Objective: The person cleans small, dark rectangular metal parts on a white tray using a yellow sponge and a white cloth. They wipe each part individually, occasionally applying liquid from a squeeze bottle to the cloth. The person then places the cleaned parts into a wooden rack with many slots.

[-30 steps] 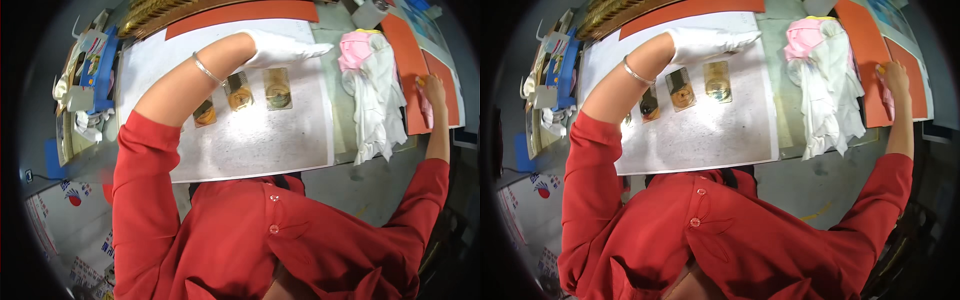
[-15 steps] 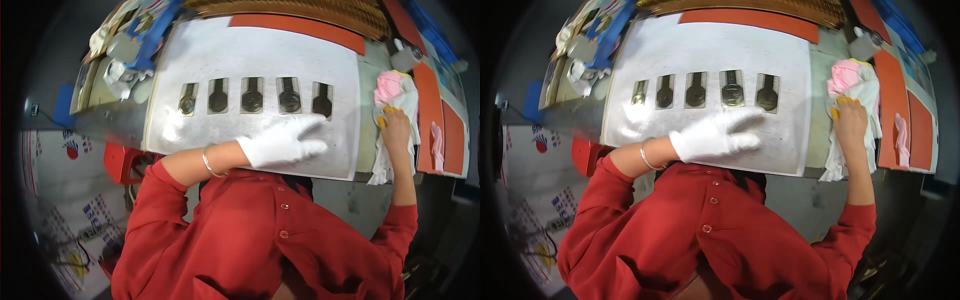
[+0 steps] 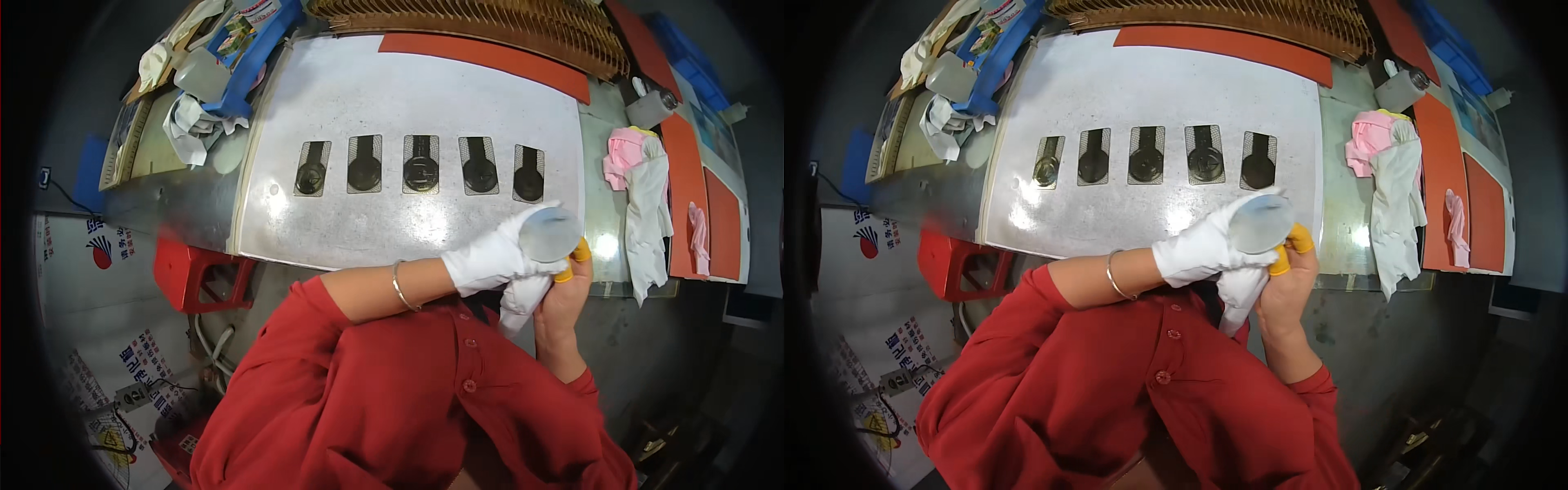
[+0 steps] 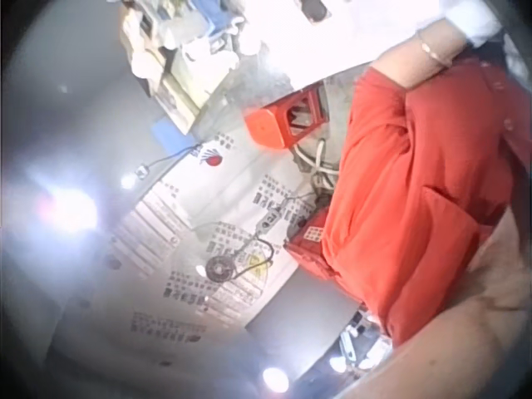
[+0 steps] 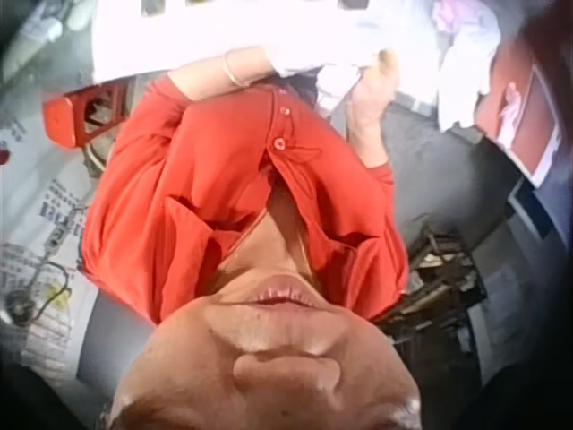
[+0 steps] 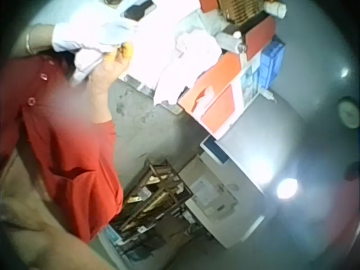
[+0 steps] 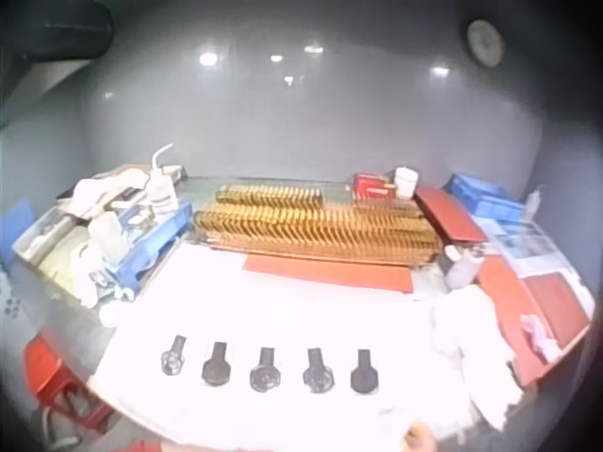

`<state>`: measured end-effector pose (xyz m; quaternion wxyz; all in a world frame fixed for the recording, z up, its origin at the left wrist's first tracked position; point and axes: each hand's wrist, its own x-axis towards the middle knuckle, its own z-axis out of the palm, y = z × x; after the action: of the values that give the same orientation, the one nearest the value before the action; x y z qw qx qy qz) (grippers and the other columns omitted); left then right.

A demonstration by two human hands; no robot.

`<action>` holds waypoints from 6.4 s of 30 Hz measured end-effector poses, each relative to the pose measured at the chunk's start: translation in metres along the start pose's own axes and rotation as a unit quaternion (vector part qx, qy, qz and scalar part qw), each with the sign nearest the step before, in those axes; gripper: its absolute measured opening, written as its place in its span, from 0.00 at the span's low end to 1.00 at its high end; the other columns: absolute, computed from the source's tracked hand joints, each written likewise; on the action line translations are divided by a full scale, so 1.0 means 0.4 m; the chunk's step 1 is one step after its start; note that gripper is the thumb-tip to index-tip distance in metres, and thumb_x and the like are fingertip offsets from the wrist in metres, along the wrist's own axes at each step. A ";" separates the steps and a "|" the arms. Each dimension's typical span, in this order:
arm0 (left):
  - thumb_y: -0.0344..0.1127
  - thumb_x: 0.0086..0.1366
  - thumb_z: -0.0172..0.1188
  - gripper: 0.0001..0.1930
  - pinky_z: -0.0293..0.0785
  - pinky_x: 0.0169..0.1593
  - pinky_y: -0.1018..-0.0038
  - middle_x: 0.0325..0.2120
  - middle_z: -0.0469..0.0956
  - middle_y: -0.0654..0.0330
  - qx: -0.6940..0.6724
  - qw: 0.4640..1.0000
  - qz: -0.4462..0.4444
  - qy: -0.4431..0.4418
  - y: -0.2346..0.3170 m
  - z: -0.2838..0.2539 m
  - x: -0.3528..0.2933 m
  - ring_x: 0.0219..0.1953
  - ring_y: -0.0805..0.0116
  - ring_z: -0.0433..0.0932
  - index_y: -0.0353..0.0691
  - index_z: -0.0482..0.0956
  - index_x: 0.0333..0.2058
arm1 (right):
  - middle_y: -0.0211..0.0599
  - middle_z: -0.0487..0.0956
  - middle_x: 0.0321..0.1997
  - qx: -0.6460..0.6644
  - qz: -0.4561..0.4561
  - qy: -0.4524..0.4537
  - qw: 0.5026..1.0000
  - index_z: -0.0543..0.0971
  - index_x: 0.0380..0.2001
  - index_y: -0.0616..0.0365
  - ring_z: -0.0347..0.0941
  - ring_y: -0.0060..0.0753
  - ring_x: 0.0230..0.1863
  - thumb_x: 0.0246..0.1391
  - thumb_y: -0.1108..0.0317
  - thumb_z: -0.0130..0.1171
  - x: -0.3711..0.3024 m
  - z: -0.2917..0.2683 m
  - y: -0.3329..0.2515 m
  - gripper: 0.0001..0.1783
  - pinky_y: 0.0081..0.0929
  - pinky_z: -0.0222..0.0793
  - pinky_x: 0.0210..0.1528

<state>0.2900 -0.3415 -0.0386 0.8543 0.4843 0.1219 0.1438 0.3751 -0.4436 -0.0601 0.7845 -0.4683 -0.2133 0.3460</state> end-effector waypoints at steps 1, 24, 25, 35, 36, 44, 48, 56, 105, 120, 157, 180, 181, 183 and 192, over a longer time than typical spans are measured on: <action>0.33 0.53 0.64 0.33 0.63 0.54 0.75 0.50 0.67 0.61 0.001 1.000 0.007 0.019 0.000 -0.021 -0.018 0.52 0.73 0.65 0.38 0.60 0.56 | 0.37 0.75 0.42 -0.014 0.032 -0.006 0.999 0.69 0.44 0.64 0.71 0.24 0.42 0.52 0.76 0.53 0.001 0.027 0.004 0.15 0.21 0.65 0.46; 0.51 0.45 0.67 0.34 0.68 0.44 0.71 0.42 0.72 0.47 0.310 0.926 -0.200 0.086 0.161 -0.178 -0.266 0.42 0.63 0.72 0.31 0.69 0.45 | 0.42 0.74 0.31 0.014 0.206 -0.362 0.909 0.65 0.48 0.74 0.72 0.33 0.28 0.50 0.55 0.57 0.129 0.213 0.017 0.32 0.27 0.69 0.33; 0.54 0.45 0.66 0.38 0.68 0.44 0.70 0.45 0.69 0.46 0.409 0.900 -0.037 0.145 0.170 -0.192 -0.290 0.43 0.60 0.72 0.31 0.66 0.47 | 0.40 0.74 0.30 0.029 0.286 -0.379 0.879 0.67 0.46 0.74 0.71 0.29 0.27 0.51 0.55 0.57 0.163 0.215 0.006 0.30 0.24 0.68 0.31; 0.64 0.53 0.52 0.36 0.67 0.45 0.68 0.38 0.68 0.50 0.524 0.689 0.360 0.348 0.233 -0.374 -0.340 0.40 0.56 0.70 0.34 0.65 0.47 | 0.38 0.74 0.20 -0.460 0.217 -0.645 0.571 0.75 0.24 0.64 0.68 0.30 0.22 0.55 0.56 0.47 0.232 0.647 0.046 0.20 0.28 0.64 0.27; 0.60 0.58 0.49 0.32 0.66 0.44 0.69 0.36 0.67 0.51 0.468 0.707 0.359 0.391 0.267 -0.391 -0.332 0.39 0.58 0.69 0.34 0.65 0.46 | 0.43 0.74 0.21 -0.550 0.014 -0.601 0.581 0.74 0.23 0.65 0.70 0.36 0.21 0.53 0.60 0.48 0.232 0.691 0.060 0.17 0.31 0.66 0.27; 0.69 0.59 0.29 0.34 0.66 0.25 0.83 0.26 0.70 0.66 0.117 0.875 0.262 0.390 0.408 -0.477 -0.394 0.23 0.79 0.69 0.45 0.69 0.40 | 0.49 0.74 0.22 -0.353 -0.403 -0.549 0.641 0.71 0.32 0.66 0.71 0.53 0.24 0.47 0.71 0.51 0.238 0.863 0.165 0.10 0.40 0.67 0.27; 0.74 0.56 0.22 0.41 0.63 0.21 0.85 0.20 0.69 0.67 0.124 0.908 0.118 0.383 0.455 -0.564 -0.430 0.18 0.83 0.66 0.43 0.69 0.40 | 0.34 0.75 0.29 -0.220 -0.171 -0.593 0.755 0.71 0.40 0.60 0.72 0.32 0.27 0.52 0.67 0.53 0.257 0.897 0.219 0.13 0.26 0.67 0.30; 0.36 0.48 0.67 0.40 0.59 0.58 0.68 0.53 0.61 0.47 0.350 0.615 0.343 0.618 0.576 -0.800 -0.396 0.56 0.59 0.63 0.30 0.55 0.56 | 0.35 0.76 0.32 0.172 0.153 -0.435 0.870 0.69 0.43 0.53 0.74 0.26 0.24 0.58 0.64 0.47 0.553 1.069 0.254 0.11 0.22 0.71 0.18; 0.37 0.55 0.58 0.27 0.70 0.45 0.70 0.51 0.65 0.51 0.621 0.719 0.303 -0.073 0.292 -0.131 0.247 0.42 0.58 0.73 0.39 0.63 0.54 | 0.30 0.72 0.28 -0.222 0.100 0.031 0.969 0.72 0.40 0.63 0.67 0.21 0.25 0.55 0.63 0.50 0.214 -0.077 -0.241 0.14 0.21 0.66 0.25; 0.28 0.45 0.54 0.19 0.63 0.53 0.67 0.45 0.66 0.54 0.653 0.675 0.284 -0.191 -0.135 0.128 0.796 0.51 0.54 0.65 0.43 0.73 0.40 | 0.53 0.76 0.25 -0.792 0.010 0.035 0.609 0.72 0.31 0.62 0.73 0.57 0.31 0.41 0.66 0.56 0.374 -0.483 -0.212 0.13 0.46 0.67 0.35; 0.61 0.39 0.63 0.43 0.47 0.56 0.46 0.55 0.59 0.49 0.805 0.569 0.106 0.128 0.025 -0.202 0.157 0.58 0.49 0.53 0.40 0.66 0.52 | 0.54 0.77 0.27 -0.752 -0.011 -0.197 0.629 0.76 0.31 0.64 0.74 0.54 0.32 0.44 0.61 0.57 0.438 0.041 0.024 0.16 0.41 0.68 0.36; 0.68 0.33 0.63 0.54 0.42 0.59 0.43 0.58 0.55 0.47 0.824 0.560 0.083 0.004 0.064 -0.191 0.178 0.62 0.48 0.47 0.33 0.62 0.53 | 0.56 0.74 0.20 -0.726 -0.008 -0.188 0.662 0.72 0.22 0.68 0.73 0.56 0.25 0.43 0.64 0.57 0.248 0.004 0.007 0.14 0.45 0.67 0.30; 0.68 0.33 0.63 0.54 0.42 0.59 0.43 0.58 0.55 0.47 0.829 0.554 0.078 -0.001 0.061 -0.195 0.179 0.63 0.48 0.47 0.33 0.62 0.54 | 0.56 0.74 0.20 -0.727 -0.002 -0.192 0.660 0.72 0.22 0.68 0.73 0.56 0.25 0.43 0.64 0.57 0.239 0.003 0.004 0.14 0.45 0.67 0.30; 0.68 0.32 0.63 0.54 0.42 0.59 0.44 0.58 0.54 0.47 0.837 0.543 0.067 -0.008 0.066 -0.198 0.179 0.63 0.48 0.46 0.34 0.61 0.54 | 0.56 0.74 0.20 -0.729 0.000 -0.197 0.655 0.72 0.22 0.68 0.73 0.56 0.25 0.43 0.63 0.57 0.222 0.000 0.000 0.14 0.45 0.67 0.30; 0.65 0.35 0.65 0.51 0.44 0.59 0.47 0.56 0.58 0.47 0.819 0.562 0.064 0.094 0.121 -0.247 0.068 0.61 0.49 0.51 0.36 0.61 0.54 | 0.53 0.75 0.20 -0.739 -0.031 -0.239 0.629 0.72 0.27 0.64 0.72 0.54 0.24 0.44 0.60 0.57 0.176 0.009 -0.052 0.16 0.44 0.65 0.30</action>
<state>0.2747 -0.2297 -0.0482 0.0627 0.9664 0.2357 0.0811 0.4268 -0.3958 -0.0393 0.1077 -0.7848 -0.5923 0.1476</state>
